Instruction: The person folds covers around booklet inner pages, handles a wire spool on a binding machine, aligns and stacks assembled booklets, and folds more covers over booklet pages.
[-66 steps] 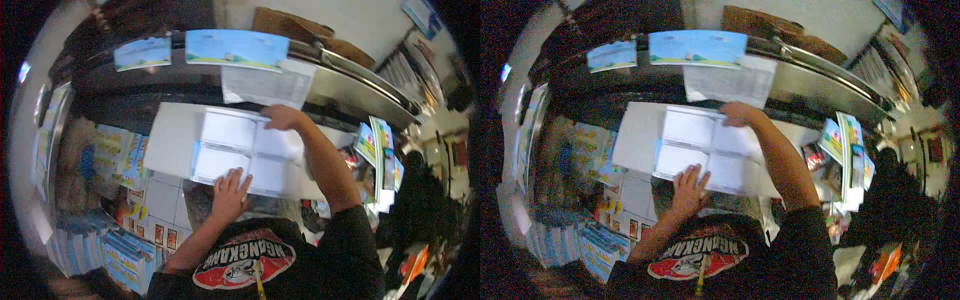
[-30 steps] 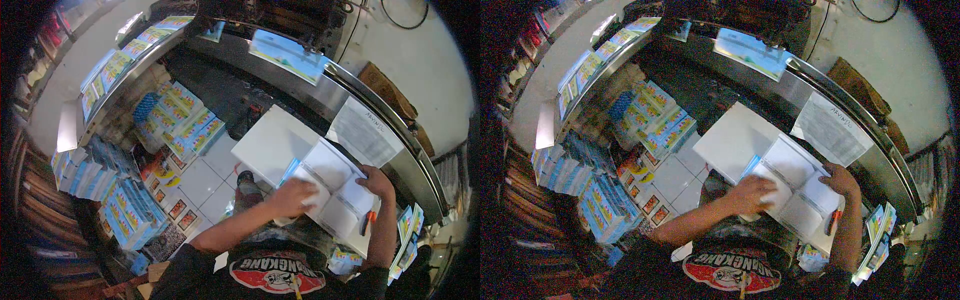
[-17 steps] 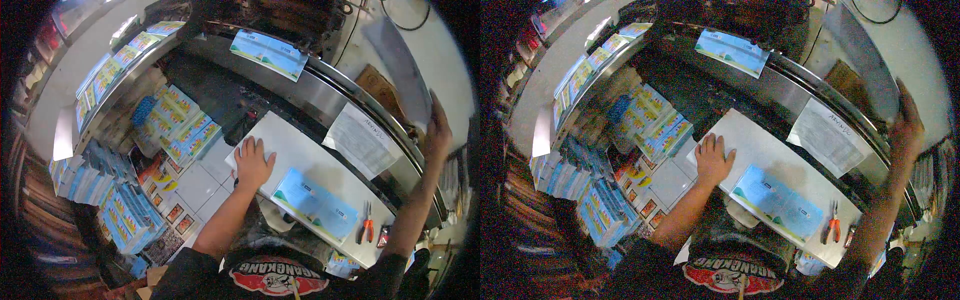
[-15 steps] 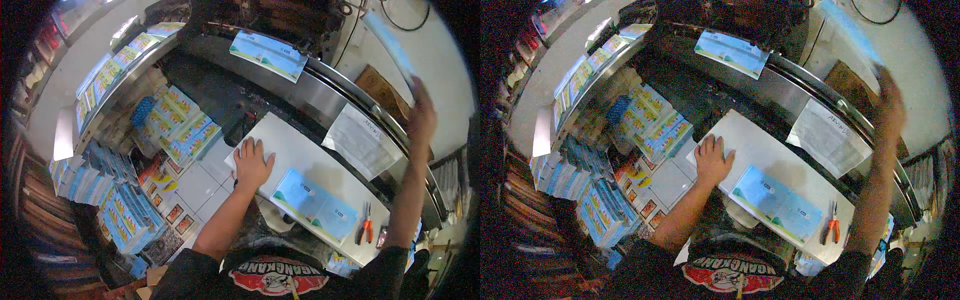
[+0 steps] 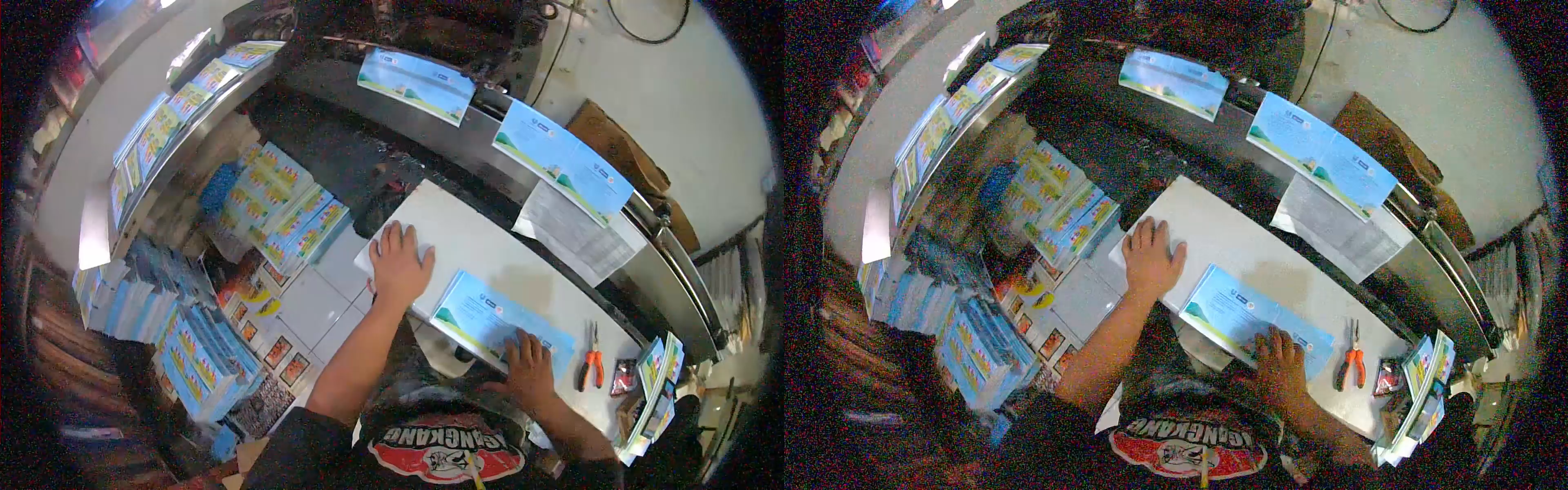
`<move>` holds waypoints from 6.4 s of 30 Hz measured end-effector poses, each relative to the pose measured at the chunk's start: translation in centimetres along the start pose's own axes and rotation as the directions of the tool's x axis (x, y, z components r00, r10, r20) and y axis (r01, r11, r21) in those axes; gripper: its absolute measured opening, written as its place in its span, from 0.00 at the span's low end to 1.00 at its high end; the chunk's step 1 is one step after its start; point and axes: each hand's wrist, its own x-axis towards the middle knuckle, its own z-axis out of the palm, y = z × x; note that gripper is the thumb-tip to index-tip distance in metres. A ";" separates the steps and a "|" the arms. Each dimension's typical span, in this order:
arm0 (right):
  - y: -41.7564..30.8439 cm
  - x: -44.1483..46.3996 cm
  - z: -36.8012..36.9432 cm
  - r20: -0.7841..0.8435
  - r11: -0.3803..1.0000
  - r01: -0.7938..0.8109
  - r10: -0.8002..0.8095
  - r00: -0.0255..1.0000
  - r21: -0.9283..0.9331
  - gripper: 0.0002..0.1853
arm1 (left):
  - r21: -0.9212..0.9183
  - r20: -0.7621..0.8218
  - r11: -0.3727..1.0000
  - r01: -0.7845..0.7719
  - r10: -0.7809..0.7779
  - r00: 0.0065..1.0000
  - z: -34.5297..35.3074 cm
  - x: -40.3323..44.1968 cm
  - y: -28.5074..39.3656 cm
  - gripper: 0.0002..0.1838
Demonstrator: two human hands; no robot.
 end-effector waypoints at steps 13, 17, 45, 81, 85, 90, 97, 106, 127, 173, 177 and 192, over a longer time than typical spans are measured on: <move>4.7 2.8 -6.3 0.271 0.900 -0.156 0.045 0.961 0.406 0.22 | -0.038 0.020 0.999 0.025 -0.024 1.000 0.6 0.5 -0.4 0.33; 7.8 5.0 -11.7 0.149 0.863 -0.404 0.376 0.915 0.302 0.13 | -0.050 0.030 0.998 0.030 -0.029 0.999 0.1 0.8 -0.4 0.33; 1.2 0.3 2.5 0.129 0.993 0.033 -0.048 0.991 0.117 0.43 | 0.004 -0.011 1.000 0.004 -0.004 1.000 1.4 1.1 -0.4 0.31; 16.4 18.5 -20.0 -0.797 0.963 -0.269 0.140 0.588 -0.030 0.20 | -0.041 0.013 0.999 0.007 -0.007 1.000 1.0 1.7 -0.3 0.32; 13.2 23.7 -8.3 -0.153 0.912 -0.409 0.405 0.901 0.002 0.17 | -0.031 0.009 0.999 0.025 -0.025 1.000 1.2 1.7 -0.3 0.31; 7.2 18.2 -1.4 -0.107 0.996 -0.063 0.070 0.992 0.065 0.22 | -0.058 -0.011 0.998 0.018 -0.018 1.000 0.9 1.9 -0.2 0.31; 6.6 17.2 1.6 -0.352 0.964 0.110 -0.019 0.936 0.241 0.28 | -0.060 -0.037 0.998 0.016 -0.019 0.999 1.1 2.0 -0.4 0.29; 5.4 18.6 3.5 -0.159 0.983 -0.050 0.079 0.984 0.179 0.35 | -0.116 -0.007 0.991 0.071 -0.072 0.997 1.3 2.2 -0.3 0.26; 4.3 19.1 2.7 -0.296 0.993 -0.070 0.095 0.950 0.094 0.37 | -0.847 0.521 -0.058 0.529 -0.295 0.801 4.6 26.7 -3.6 0.31; 3.1 12.7 -4.8 -0.896 0.744 0.581 0.051 0.442 0.329 0.33 | -0.906 0.371 -0.337 0.255 -0.349 0.860 -18.6 -2.5 2.6 0.26; 4.4 8.5 -4.8 -0.553 0.203 0.514 0.297 0.779 0.833 0.15 | -0.955 0.157 -0.249 0.158 0.024 0.987 -19.6 -7.4 0.9 0.31; 7.2 3.6 -2.4 0.141 -0.139 -0.094 0.381 0.914 0.986 0.29 | -0.735 0.485 0.405 0.543 -0.245 0.840 -21.1 -9.3 0.6 0.12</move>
